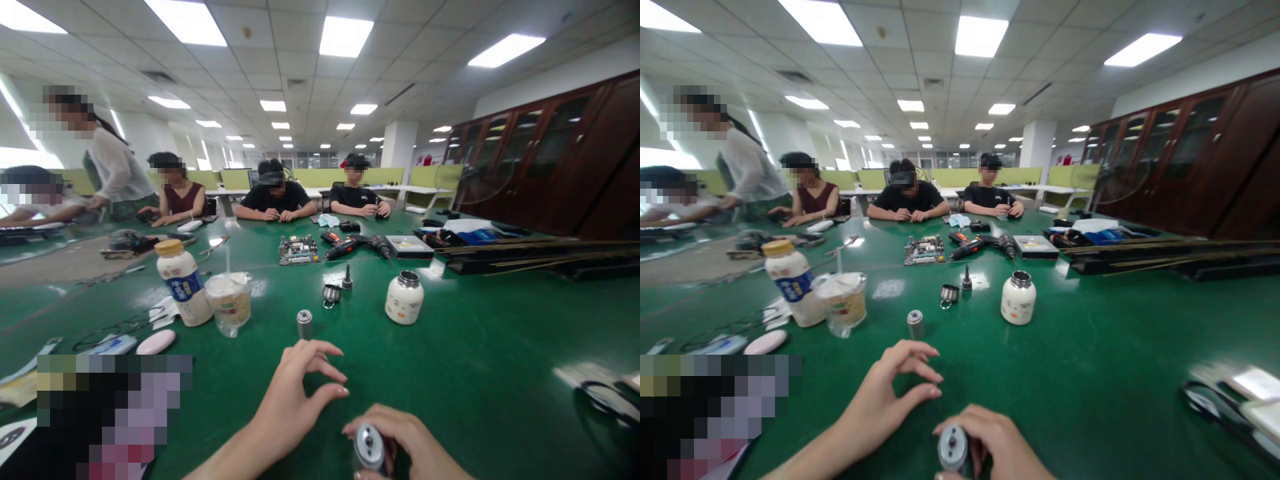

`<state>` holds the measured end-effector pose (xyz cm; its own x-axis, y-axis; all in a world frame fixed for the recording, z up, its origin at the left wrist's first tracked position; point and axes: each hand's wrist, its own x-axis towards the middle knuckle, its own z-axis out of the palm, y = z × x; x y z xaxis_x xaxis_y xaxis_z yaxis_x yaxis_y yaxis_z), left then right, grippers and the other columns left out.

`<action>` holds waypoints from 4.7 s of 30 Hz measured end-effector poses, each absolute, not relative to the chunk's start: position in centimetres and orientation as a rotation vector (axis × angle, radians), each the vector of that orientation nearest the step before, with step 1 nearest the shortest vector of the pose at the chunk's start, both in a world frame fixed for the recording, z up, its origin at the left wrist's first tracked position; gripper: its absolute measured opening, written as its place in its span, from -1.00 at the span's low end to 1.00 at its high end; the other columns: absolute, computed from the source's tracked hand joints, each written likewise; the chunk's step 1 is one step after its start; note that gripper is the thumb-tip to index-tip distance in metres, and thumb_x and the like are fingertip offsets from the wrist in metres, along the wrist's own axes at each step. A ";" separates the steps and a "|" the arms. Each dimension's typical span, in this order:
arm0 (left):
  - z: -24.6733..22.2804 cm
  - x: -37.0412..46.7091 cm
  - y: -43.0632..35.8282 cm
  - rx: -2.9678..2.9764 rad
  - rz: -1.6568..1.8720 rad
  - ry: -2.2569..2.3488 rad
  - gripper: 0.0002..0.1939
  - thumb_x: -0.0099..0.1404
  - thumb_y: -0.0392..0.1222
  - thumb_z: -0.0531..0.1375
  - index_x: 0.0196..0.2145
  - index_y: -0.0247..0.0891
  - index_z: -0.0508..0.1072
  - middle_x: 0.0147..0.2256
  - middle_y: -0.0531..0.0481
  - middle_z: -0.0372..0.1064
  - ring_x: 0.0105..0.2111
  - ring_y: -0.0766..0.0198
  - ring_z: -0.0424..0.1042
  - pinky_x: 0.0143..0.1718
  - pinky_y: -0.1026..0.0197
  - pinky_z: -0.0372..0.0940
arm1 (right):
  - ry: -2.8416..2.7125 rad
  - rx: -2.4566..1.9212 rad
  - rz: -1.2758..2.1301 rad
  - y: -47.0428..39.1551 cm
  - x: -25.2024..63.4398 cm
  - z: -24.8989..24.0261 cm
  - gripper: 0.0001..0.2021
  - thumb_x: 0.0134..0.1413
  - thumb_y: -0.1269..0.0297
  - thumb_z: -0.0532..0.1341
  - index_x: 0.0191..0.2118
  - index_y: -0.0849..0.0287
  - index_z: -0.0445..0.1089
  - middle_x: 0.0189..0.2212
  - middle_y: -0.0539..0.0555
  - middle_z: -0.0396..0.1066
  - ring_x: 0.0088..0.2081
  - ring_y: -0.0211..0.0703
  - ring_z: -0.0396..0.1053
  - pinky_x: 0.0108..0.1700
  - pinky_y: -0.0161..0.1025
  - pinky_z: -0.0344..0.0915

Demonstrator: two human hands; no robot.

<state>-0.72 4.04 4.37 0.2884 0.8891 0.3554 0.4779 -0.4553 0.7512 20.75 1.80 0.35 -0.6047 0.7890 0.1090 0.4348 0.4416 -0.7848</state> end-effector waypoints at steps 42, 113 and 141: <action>4.7 1.3 0.5 2.128 0.954 1.014 -0.51 0.14 -0.40 0.30 -0.03 -0.06 0.29 -0.32 0.17 0.60 -0.16 0.10 0.45 0.00 0.03 0.10 | -2.121 -0.985 0.993 1.4 20.3 0.0 -0.74 -0.09 0.24 0.32 -0.23 0.24 0.51 -0.43 0.06 0.43 -0.43 -0.17 0.34 -0.41 -0.32 0.22; 3.5 -0.6 3.6 2.102 1.063 1.293 -0.61 0.20 -0.28 0.38 -0.08 -0.07 0.36 -0.30 0.17 0.61 -0.15 0.10 0.41 -0.06 0.03 0.11 | -2.204 -1.043 1.014 1.6 20.7 0.4 -0.63 -0.07 0.17 0.35 -0.10 0.16 0.51 -0.34 0.09 0.46 -0.38 -0.13 0.36 -0.37 -0.31 0.20; 3.7 1.0 1.0 2.271 1.078 0.946 -0.31 0.08 -0.33 0.30 0.14 -0.03 0.20 -0.13 0.04 0.54 -0.12 0.05 0.38 -0.10 0.07 0.19 | -2.170 -0.971 0.976 1.6 20.4 0.2 -0.77 -0.09 0.26 0.30 -0.25 0.20 0.50 -0.39 0.07 0.47 -0.40 -0.15 0.35 -0.38 -0.33 0.20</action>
